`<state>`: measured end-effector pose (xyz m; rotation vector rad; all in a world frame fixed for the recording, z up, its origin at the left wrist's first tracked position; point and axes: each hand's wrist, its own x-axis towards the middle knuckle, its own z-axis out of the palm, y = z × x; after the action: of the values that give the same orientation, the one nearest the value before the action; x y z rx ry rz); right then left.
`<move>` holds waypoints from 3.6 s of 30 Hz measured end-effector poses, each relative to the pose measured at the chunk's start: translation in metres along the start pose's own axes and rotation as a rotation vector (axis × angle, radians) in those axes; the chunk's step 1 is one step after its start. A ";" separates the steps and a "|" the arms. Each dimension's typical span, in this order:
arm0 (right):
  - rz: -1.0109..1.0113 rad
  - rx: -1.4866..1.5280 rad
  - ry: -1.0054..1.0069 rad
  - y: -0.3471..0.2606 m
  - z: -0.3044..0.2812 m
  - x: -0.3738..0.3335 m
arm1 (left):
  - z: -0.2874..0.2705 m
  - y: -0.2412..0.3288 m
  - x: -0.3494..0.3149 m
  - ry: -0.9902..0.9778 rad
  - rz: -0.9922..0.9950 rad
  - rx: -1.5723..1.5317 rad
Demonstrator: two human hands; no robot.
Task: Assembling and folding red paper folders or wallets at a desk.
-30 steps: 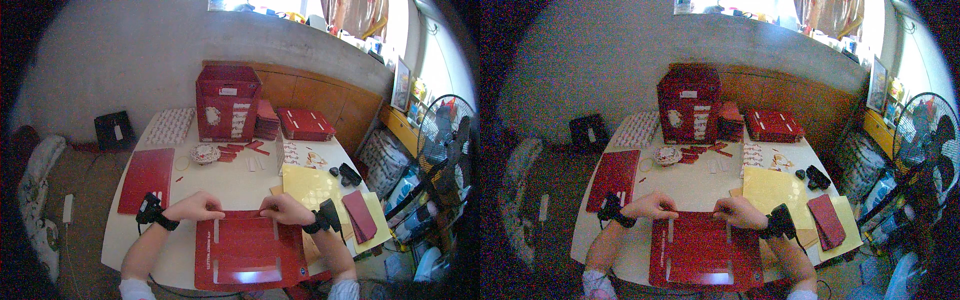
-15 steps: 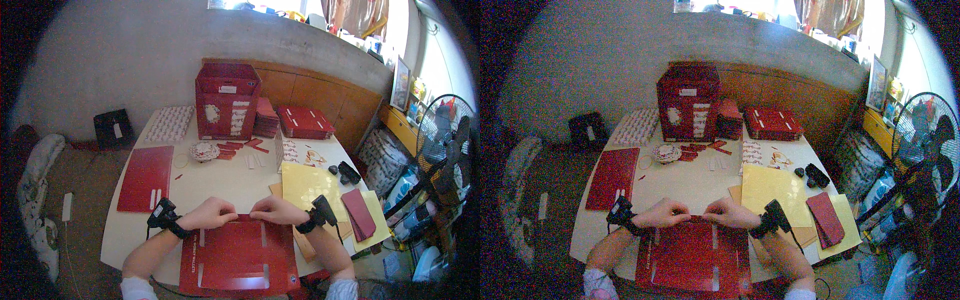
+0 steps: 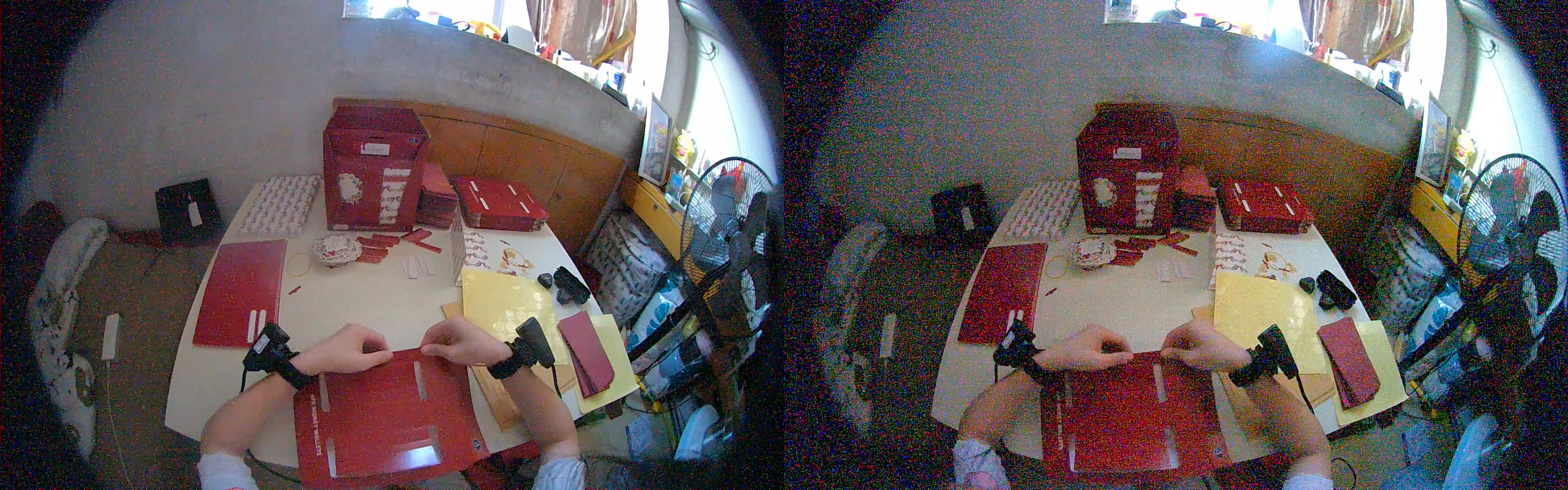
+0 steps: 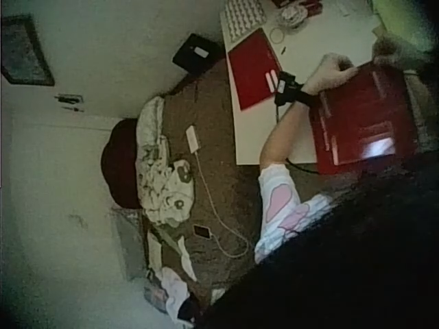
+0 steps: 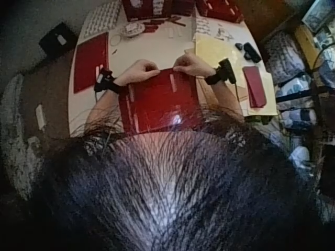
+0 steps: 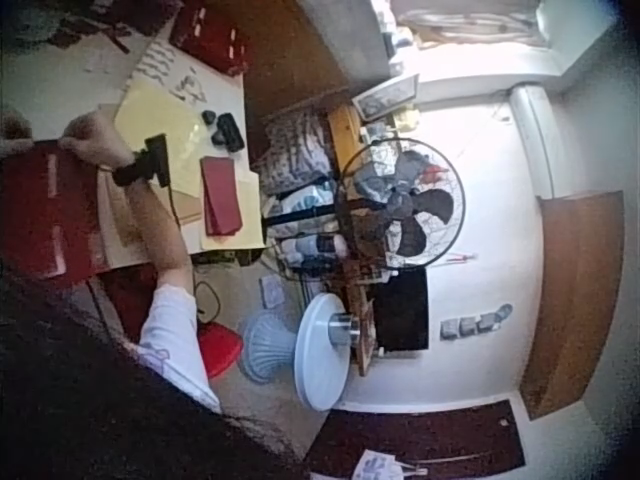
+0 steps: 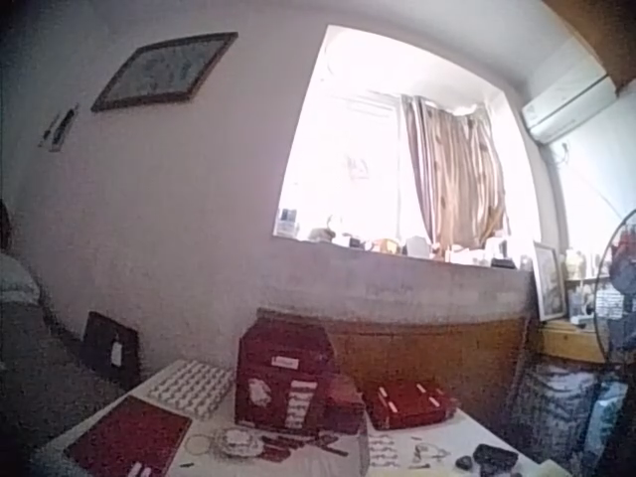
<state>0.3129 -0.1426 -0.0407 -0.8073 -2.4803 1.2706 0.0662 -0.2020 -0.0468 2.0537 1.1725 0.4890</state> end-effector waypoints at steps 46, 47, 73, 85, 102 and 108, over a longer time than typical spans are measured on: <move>-0.008 -0.030 0.056 -0.004 -0.008 -0.001 | 0.000 -0.007 -0.003 0.009 -0.003 -0.167; -0.005 -0.029 0.057 -0.004 -0.008 -0.002 | 0.000 -0.006 -0.003 0.007 -0.003 -0.168; 0.059 0.041 0.158 0.020 -0.037 -0.012 | -0.024 -0.032 -0.008 -0.080 -0.118 -0.148; 0.180 0.156 0.183 0.032 -0.048 -0.017 | -0.036 -0.030 -0.014 -0.040 -0.128 -0.171; 0.159 0.189 0.229 0.040 -0.055 -0.018 | -0.046 -0.036 -0.016 -0.008 -0.102 -0.273; 0.174 0.188 0.242 0.048 -0.059 -0.018 | -0.048 -0.030 -0.016 0.062 -0.156 -0.231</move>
<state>0.3711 -0.0911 -0.0434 -1.0751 -2.1058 1.3488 0.0108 -0.1869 -0.0362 1.7474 1.2406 0.5867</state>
